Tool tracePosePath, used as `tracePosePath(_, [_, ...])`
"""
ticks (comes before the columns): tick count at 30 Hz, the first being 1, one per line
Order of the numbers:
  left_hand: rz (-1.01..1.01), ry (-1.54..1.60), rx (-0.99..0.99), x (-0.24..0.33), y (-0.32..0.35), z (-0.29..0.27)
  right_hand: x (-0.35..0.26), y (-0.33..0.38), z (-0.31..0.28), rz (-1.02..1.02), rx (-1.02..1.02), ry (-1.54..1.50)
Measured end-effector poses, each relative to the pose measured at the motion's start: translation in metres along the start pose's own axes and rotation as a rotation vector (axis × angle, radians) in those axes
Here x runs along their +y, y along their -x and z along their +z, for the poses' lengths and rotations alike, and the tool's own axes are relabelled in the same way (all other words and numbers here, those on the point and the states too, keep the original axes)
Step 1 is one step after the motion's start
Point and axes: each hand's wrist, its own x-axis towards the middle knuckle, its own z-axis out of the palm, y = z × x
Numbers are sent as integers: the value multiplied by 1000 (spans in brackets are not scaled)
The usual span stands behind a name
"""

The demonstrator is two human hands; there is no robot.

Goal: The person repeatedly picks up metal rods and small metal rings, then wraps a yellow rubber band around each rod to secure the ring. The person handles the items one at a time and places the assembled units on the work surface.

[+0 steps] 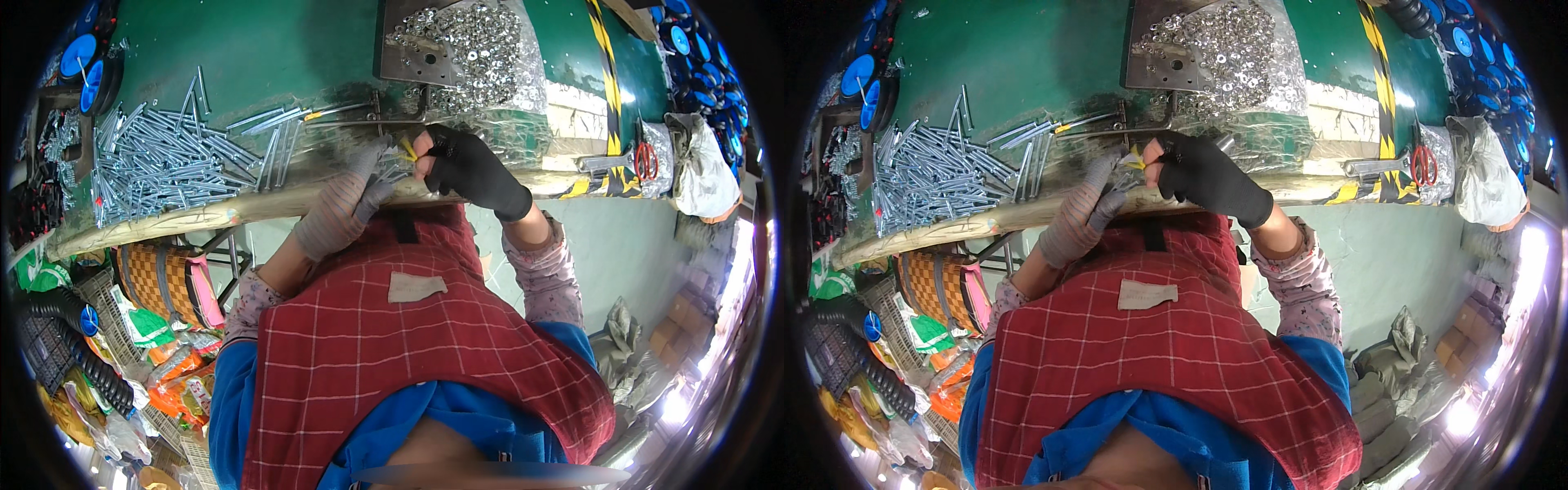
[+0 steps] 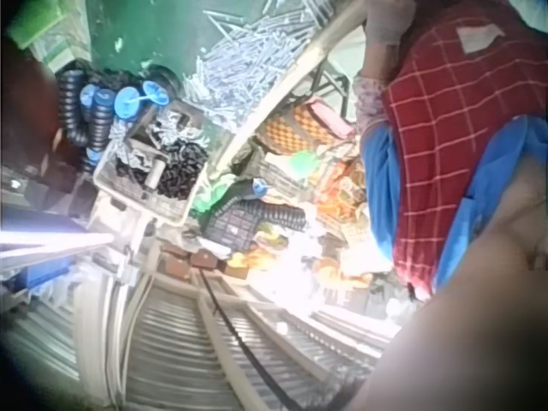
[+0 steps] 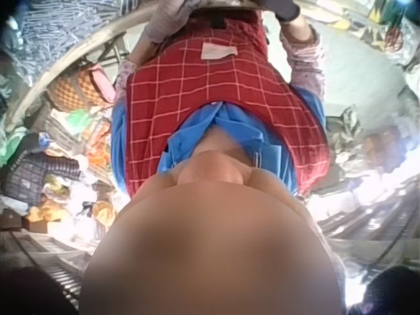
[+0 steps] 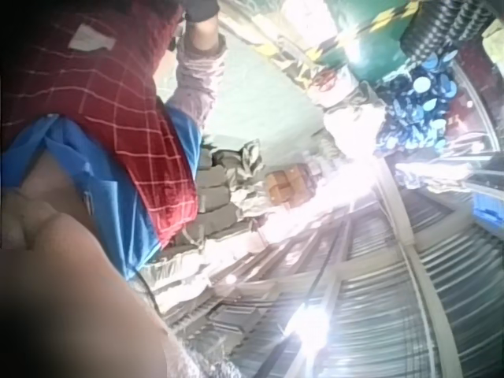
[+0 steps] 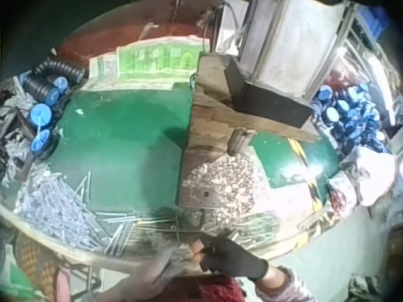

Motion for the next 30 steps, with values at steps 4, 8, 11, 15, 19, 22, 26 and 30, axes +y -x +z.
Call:
tracePosePath(4, [68, -80, -6, -6, 0, 4, -2, 2, 4, -69, -45, 90])
tracePosePath(8, [27, -85, -70, -3, -2, -1, -8, 7, 4, -111, -54, 267])
tracePosePath(11, [90, -125, -45, -3, -5, 2, -10, 10, 6, -151, -50, 315])
tracePosePath(15, [-129, -98, -187, 9, -5, -2, -10, 10, 7, -238, -34, 380])
tracePosePath(19, [-15, 0, -65, -2, -1, 6, -9, 10, 6, -157, -100, 267])
tracePosePath(22, [104, -80, 50, -6, 3, 9, -10, 12, 13, -101, -12, 152])
tracePosePath(26, [390, -442, 183, -10, 3, 12, 20, 13, 25, -203, 83, 134])
tracePosePath(30, [376, -415, 257, -8, 4, 16, 15, 18, 3, 230, -120, -68])
